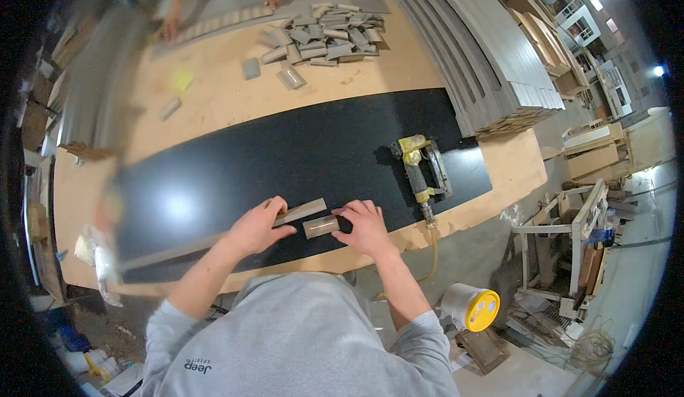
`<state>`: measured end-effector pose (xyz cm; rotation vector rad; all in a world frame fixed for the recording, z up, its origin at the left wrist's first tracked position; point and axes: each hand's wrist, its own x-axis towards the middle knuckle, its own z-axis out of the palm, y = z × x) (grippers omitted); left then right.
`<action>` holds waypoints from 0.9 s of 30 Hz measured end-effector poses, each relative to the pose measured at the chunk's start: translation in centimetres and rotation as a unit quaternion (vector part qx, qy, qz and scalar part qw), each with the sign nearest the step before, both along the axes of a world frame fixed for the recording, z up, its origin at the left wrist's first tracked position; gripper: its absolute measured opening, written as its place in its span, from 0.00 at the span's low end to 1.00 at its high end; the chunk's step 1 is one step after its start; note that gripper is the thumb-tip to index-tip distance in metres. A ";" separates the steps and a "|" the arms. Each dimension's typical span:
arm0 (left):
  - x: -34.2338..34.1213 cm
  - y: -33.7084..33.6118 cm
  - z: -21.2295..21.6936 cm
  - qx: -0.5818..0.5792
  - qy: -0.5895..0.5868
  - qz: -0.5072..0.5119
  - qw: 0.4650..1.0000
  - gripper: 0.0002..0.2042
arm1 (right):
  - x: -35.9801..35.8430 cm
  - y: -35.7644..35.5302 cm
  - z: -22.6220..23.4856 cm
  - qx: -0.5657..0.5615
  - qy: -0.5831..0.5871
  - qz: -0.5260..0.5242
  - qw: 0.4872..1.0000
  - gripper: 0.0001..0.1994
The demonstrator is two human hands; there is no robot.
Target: The person aligns wooden blocks along a long wooden strip, fastens them using a pneumatic nail gun, and applies glue to the wooden piece from a packet by hand.
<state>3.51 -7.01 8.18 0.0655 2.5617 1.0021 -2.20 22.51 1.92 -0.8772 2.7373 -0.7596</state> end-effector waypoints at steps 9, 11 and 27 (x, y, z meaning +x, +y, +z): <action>2.5 2.6 -3.8 -0.019 0.137 0.001 0.990 0.24 | -1.0 -0.5 -0.4 -0.012 -0.056 0.020 0.998 0.26; 2.7 2.9 -4.3 -0.033 0.142 0.003 0.989 0.25 | -1.1 -0.5 -0.5 -0.006 -0.059 0.026 0.998 0.26; 3.1 3.1 -5.3 -0.052 0.147 -0.006 0.988 0.24 | -1.4 -0.4 -0.4 -0.044 -0.062 0.022 0.997 0.25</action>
